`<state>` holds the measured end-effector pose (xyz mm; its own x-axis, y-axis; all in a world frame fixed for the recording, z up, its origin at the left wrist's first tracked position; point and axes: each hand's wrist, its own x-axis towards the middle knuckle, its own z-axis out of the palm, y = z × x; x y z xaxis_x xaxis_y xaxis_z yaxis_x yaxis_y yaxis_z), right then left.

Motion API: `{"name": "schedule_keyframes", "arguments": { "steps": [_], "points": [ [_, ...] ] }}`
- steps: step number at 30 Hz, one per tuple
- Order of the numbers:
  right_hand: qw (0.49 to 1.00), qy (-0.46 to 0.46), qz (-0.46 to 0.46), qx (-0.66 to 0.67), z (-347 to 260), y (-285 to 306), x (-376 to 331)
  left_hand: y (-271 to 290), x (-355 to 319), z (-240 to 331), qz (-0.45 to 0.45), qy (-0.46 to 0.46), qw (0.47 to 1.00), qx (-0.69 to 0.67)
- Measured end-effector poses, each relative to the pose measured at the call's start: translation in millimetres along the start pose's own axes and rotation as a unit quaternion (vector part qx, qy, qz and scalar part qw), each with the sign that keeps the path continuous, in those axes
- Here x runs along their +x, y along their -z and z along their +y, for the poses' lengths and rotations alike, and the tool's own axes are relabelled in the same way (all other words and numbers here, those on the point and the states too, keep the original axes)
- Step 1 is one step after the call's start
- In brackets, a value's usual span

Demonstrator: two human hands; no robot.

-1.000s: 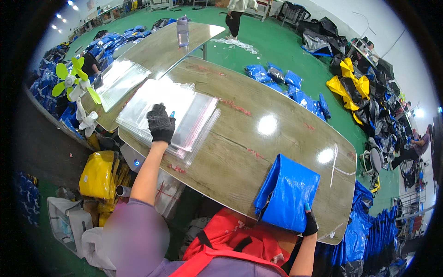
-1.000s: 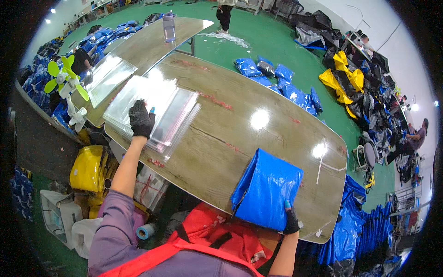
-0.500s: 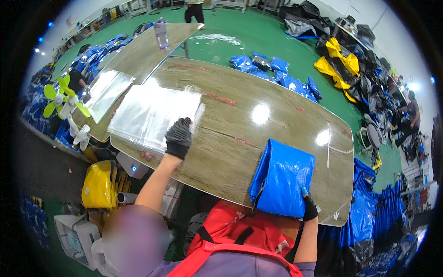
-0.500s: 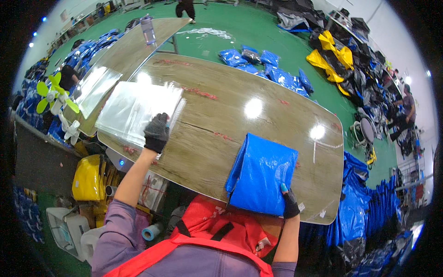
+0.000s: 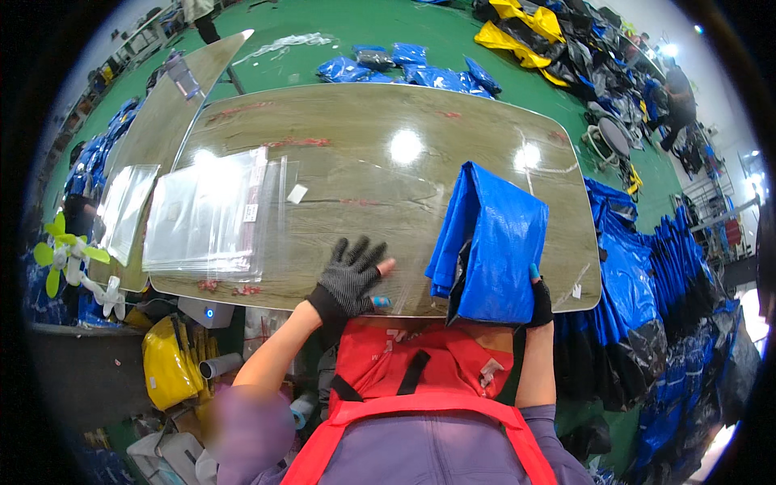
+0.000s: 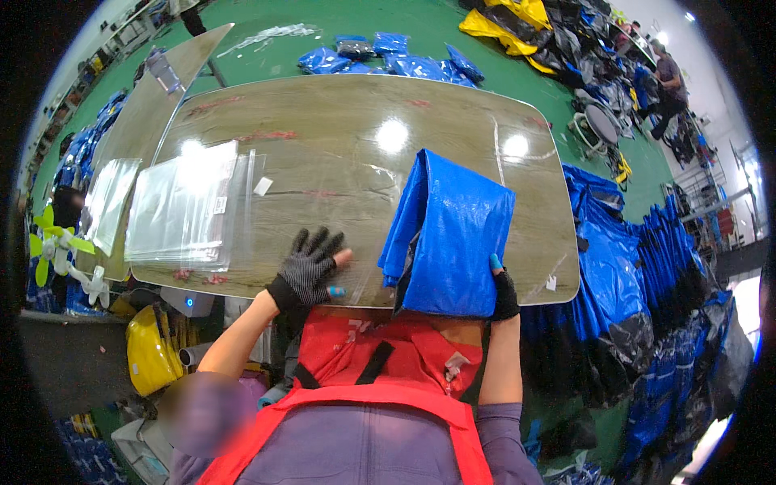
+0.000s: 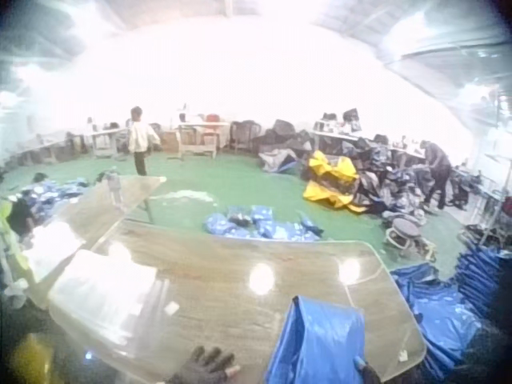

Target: The person folds blue and black tarps on a table, places each folded tarp into a clear plastic bag, seals the bag, and sets it aside. The process is repeated for multiple tarps.

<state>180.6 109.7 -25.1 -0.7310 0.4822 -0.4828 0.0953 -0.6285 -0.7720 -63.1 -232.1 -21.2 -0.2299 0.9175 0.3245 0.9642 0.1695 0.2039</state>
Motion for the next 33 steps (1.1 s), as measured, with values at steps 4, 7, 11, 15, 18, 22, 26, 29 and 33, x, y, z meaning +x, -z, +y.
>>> {"name": "schedule_keyframes", "arguments": {
  "steps": [4,7,11,15,18,22,26,29,33],
  "points": [
    [0.999,-0.008,0.014,0.031,-4.5,18.3,-10.7,-3.4,-7.4,2.6,0.012,0.128,0.986,-0.106],
    [0.999,0.006,0.037,0.015,-8.6,23.0,-16.5,-0.7,-10.0,-5.7,0.078,0.199,0.975,-0.062],
    [0.999,0.019,0.016,0.034,-11.5,24.4,-19.5,5.7,-10.4,-10.7,-0.03,0.268,0.962,0.031],
    [0.997,0.021,0.008,0.074,-9.8,25.1,-21.8,7.8,-3.6,-7.0,-0.034,0.24,0.968,0.063],
    [0.998,0.008,0.019,0.067,-11.8,19.2,-27.4,2.5,11.2,-4.4,-0.009,0.159,0.985,0.067],
    [0.999,-0.03,-0.012,-0.033,-27.2,-1.8,-38.6,-16.8,37.8,0.7,0.045,0.145,0.98,-0.127],
    [0.978,-0.068,-0.095,-0.174,-50.2,-23.5,-45.2,-34.3,52.6,6.7,0.069,0.132,0.985,-0.084],
    [0.961,-0.096,-0.1,-0.24,-59.6,-28.6,-45.0,-38.4,52.7,8.4,0.066,0.141,0.983,-0.098],
    [0.96,-0.115,-0.104,-0.231,-59.7,-21.6,-41.7,-38.1,48.6,6.0,0.072,0.14,0.983,-0.097]
  ]
}}
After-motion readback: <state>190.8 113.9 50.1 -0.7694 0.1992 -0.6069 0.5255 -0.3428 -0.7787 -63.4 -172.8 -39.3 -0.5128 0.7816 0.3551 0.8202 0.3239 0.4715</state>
